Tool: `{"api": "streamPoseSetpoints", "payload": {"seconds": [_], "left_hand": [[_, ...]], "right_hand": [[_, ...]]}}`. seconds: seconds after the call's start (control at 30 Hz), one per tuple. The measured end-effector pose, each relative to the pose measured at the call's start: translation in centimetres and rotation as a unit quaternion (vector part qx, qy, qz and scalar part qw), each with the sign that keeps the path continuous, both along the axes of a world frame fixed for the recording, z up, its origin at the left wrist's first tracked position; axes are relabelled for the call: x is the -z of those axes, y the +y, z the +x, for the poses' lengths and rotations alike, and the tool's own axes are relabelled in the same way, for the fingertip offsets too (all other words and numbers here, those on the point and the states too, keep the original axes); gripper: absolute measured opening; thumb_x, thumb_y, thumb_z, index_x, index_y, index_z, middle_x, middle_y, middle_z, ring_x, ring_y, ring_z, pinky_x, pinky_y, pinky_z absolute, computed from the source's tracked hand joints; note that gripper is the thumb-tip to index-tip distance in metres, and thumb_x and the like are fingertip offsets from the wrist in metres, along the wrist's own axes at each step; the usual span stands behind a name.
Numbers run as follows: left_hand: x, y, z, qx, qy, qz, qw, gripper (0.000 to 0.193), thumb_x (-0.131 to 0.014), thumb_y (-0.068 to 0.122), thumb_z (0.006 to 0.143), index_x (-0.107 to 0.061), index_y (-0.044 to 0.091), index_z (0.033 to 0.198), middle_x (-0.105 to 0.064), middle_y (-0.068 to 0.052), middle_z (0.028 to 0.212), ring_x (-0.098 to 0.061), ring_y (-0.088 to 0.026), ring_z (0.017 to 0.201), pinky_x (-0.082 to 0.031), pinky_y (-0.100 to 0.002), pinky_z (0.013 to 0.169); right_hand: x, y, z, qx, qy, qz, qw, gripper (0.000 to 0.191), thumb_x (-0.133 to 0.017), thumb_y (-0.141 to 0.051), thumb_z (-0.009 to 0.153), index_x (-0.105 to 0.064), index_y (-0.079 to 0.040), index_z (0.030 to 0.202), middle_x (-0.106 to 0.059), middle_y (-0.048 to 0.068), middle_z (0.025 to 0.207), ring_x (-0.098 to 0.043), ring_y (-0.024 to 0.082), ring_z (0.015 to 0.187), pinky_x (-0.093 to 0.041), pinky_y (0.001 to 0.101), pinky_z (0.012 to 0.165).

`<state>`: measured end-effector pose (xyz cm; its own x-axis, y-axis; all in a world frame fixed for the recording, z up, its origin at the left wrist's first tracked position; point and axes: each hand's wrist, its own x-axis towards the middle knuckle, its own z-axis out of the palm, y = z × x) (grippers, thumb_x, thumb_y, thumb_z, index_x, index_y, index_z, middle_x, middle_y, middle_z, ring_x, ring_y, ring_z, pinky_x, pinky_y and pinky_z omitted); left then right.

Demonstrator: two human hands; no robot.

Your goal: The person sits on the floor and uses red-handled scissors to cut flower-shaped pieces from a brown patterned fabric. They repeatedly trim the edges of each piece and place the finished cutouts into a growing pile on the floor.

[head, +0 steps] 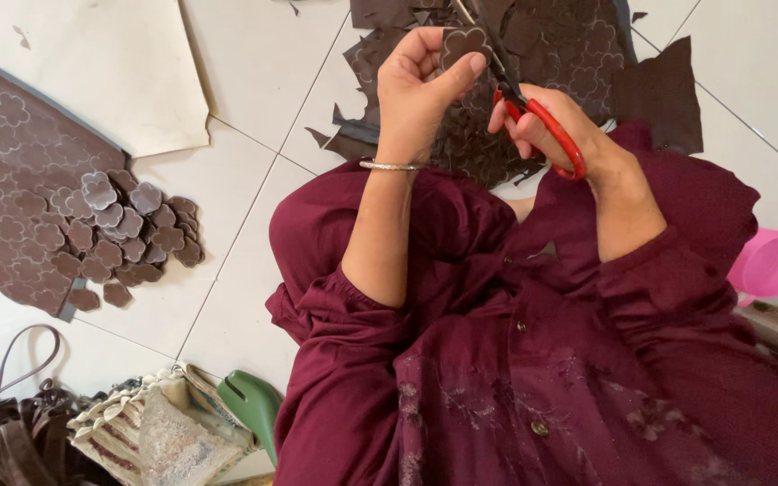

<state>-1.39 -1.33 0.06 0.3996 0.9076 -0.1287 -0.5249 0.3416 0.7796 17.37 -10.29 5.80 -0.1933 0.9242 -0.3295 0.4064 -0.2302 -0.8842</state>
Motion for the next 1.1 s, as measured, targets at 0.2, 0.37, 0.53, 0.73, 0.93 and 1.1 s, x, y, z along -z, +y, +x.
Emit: {"api": "streamPoseSetpoints", "payload": {"seconds": [0.2,0.37,0.53,0.73,0.93,1.1], "left_hand": [[0.2,-0.2,0.6,-0.016,-0.002,0.002,1.0,0.024,-0.082,0.001,0.09,-0.067,-0.002,0.109,-0.072,-0.005,0.091,-0.062,-0.007,0.073,-0.051,-0.022,0.065],[0.2,-0.6,1.1,-0.032,-0.007,-0.008,0.999,0.025,-0.082,0.001,0.09,-0.067,-0.002,0.11,-0.072,-0.004,0.091,-0.062,-0.007,0.074,-0.051,-0.022,0.066],[0.1,-0.6,1.1,-0.034,-0.015,-0.004,0.999,0.025,-0.082,0.001,0.09,-0.067,-0.002,0.111,-0.072,-0.004,0.091,-0.062,-0.007,0.074,-0.05,-0.022,0.067],[0.1,-0.2,0.6,-0.018,-0.012,-0.002,1.0,0.024,-0.08,0.0,0.091,-0.068,-0.002,0.111,-0.073,-0.004,0.095,-0.063,-0.008,0.076,-0.053,-0.023,0.069],[0.1,0.0,0.3,-0.007,-0.015,0.011,1.0,0.023,-0.08,0.0,0.091,-0.069,-0.001,0.112,-0.073,-0.004,0.096,-0.063,-0.007,0.078,-0.053,-0.023,0.07],[0.1,0.2,-0.1,0.003,-0.006,0.003,1.0,0.021,-0.08,0.0,0.092,-0.07,-0.001,0.11,-0.073,-0.002,0.098,-0.063,-0.006,0.081,-0.052,-0.021,0.071]], "right_hand": [[-0.1,0.0,-0.3,0.011,0.029,-0.006,1.0,0.096,-0.037,-0.098,0.079,-0.059,-0.007,0.098,-0.052,-0.001,0.072,-0.053,0.009,0.063,-0.044,0.0239,0.059],[0.2,-0.3,-0.9,0.042,0.045,-0.007,0.998,0.093,-0.043,-0.096,0.081,-0.055,-0.005,0.095,-0.051,0.0,0.074,-0.051,0.009,0.062,-0.042,0.0244,0.056],[0.2,-0.3,-0.9,0.05,0.027,-0.011,0.998,0.089,-0.042,-0.095,0.084,-0.054,-0.006,0.089,-0.05,0.0,0.069,-0.05,0.008,0.057,-0.041,0.024,0.052],[0.4,-0.3,-0.2,0.043,0.001,-0.001,0.999,0.091,-0.038,-0.097,0.081,-0.054,-0.008,0.085,-0.051,-0.002,0.068,-0.052,0.006,0.055,-0.041,0.0223,0.049],[0.2,-0.3,0.6,0.026,0.012,0.005,1.0,0.089,-0.04,-0.096,0.081,-0.054,-0.008,0.085,-0.051,-0.002,0.068,-0.051,0.006,0.055,-0.04,0.0222,0.048],[-0.1,-0.1,1.2,-0.005,0.018,0.011,1.0,0.086,-0.041,-0.094,0.084,-0.053,-0.009,0.083,-0.05,-0.002,0.067,-0.05,0.006,0.054,-0.04,0.022,0.048]]}}
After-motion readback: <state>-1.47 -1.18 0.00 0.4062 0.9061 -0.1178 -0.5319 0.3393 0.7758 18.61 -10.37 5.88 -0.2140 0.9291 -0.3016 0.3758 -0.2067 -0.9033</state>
